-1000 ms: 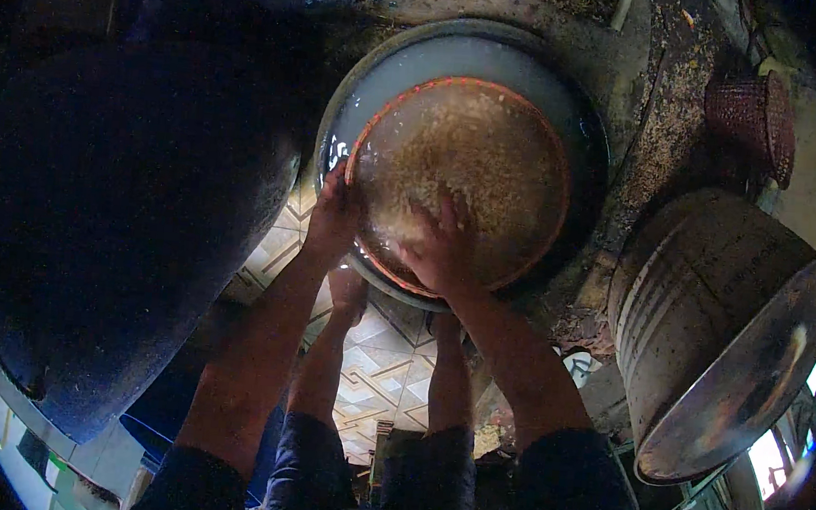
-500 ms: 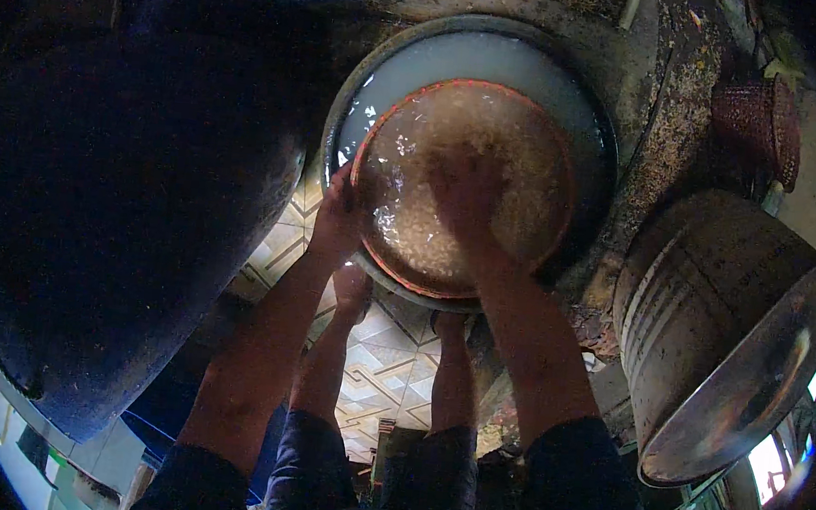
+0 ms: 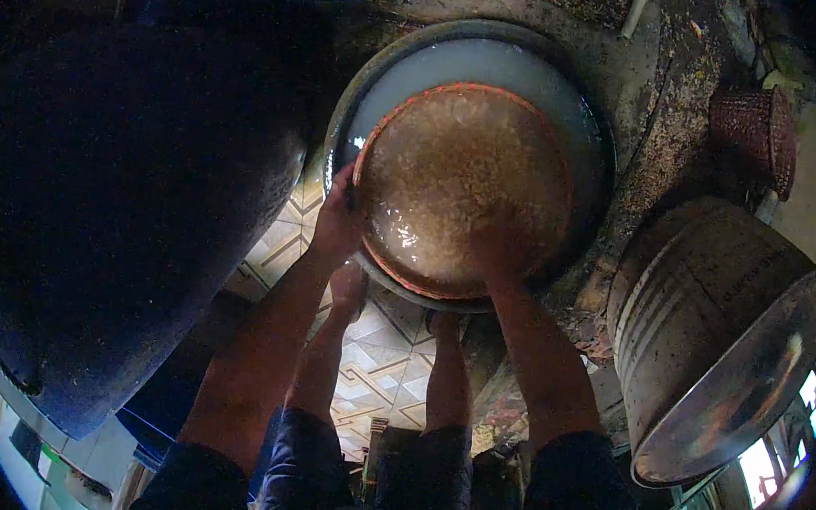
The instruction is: The person scoops liquid from a large blue barrel using a small black bucket, pours it into another blue barrel, and then empties the remaining liquid from the first large barrel before rinsing it. They then pick up a woven tray containing processed soybeans and submerge it in a large container of water to wash the beans by hand.
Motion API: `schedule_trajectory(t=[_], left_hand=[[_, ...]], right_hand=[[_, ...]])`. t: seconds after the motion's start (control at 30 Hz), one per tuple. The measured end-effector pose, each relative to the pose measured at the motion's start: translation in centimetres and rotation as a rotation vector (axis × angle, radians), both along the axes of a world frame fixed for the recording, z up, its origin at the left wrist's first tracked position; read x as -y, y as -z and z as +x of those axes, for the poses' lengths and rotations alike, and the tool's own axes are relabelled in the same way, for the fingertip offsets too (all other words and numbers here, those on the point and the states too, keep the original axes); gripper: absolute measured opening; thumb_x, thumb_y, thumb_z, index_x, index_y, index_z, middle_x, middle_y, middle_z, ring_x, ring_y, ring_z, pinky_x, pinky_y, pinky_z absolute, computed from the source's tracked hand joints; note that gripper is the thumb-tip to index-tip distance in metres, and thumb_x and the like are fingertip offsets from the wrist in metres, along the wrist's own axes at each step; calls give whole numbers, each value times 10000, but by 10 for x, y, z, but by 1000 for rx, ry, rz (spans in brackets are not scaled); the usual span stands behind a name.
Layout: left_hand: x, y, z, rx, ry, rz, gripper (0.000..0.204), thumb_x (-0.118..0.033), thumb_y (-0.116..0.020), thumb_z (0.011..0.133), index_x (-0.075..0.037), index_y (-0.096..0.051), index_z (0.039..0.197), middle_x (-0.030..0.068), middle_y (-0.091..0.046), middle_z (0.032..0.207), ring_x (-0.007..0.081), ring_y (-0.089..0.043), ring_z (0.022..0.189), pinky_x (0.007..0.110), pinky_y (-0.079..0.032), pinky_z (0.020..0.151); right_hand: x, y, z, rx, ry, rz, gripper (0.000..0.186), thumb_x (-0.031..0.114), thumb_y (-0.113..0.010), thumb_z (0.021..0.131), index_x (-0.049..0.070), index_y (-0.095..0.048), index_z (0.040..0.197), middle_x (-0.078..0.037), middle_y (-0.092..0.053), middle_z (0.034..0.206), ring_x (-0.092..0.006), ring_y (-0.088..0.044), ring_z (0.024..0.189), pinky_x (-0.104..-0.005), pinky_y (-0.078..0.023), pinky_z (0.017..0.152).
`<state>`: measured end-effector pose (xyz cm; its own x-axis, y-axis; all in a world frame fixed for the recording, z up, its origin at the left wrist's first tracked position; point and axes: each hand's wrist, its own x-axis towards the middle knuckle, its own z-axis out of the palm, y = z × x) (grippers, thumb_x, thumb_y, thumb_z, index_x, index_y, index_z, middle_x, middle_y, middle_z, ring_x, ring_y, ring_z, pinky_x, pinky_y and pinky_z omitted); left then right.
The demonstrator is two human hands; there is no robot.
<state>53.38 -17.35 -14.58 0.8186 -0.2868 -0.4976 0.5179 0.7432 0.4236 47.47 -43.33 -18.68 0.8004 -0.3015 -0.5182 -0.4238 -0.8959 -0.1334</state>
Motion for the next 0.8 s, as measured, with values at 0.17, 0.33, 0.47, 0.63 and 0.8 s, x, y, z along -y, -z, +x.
schedule_trajectory(t=[0.17, 0.33, 0.47, 0.63, 0.8], left_hand=[[5, 0, 0, 241, 362, 718, 570, -419, -388, 961, -78, -305, 1410, 90, -400, 1392, 226, -392, 1268, 383, -273, 1094], [2, -6, 1, 113, 215, 422, 525, -248, -457, 955, -75, -285, 1420, 97, -407, 1394, 224, -396, 1279, 368, -286, 1092], [-2, -3, 2, 96, 304, 662, 632, 26, -529, 870, -92, -273, 1436, 81, -411, 1393, 222, -394, 1282, 362, -317, 1078], [-5, -8, -2, 181, 328, 741, 632, 7, -544, 877, -89, -268, 1438, 80, -403, 1403, 225, -398, 1280, 365, -308, 1083], [-1, -13, 7, 164, 435, 793, 556, -9, -482, 926, -83, -270, 1434, 89, -406, 1391, 211, -384, 1282, 360, -307, 1079]], right_hand=[[-41, 5, 39, 290, 70, 223, 626, 306, -572, 866, 75, -347, 1403, -248, -342, 1412, -461, -282, 1312, -553, -212, 1090], [-64, -44, 13, 194, -95, 625, 451, 289, -521, 915, 76, -463, 1308, -221, -473, 1305, -405, -430, 1204, -525, -298, 1045], [-13, -106, 30, -70, 2, 923, 337, 321, -509, 935, 61, -594, 1130, -144, -626, 1062, -336, -593, 968, -490, -447, 886], [40, -164, 64, -203, 684, 1720, 330, 314, -539, 925, 19, -611, 1055, -116, -639, 964, -261, -621, 902, -405, -515, 790], [35, -114, 72, -162, 760, 1946, 278, 236, -562, 912, -11, -605, 1032, -179, -593, 1052, -295, -601, 951, -441, -479, 884]])
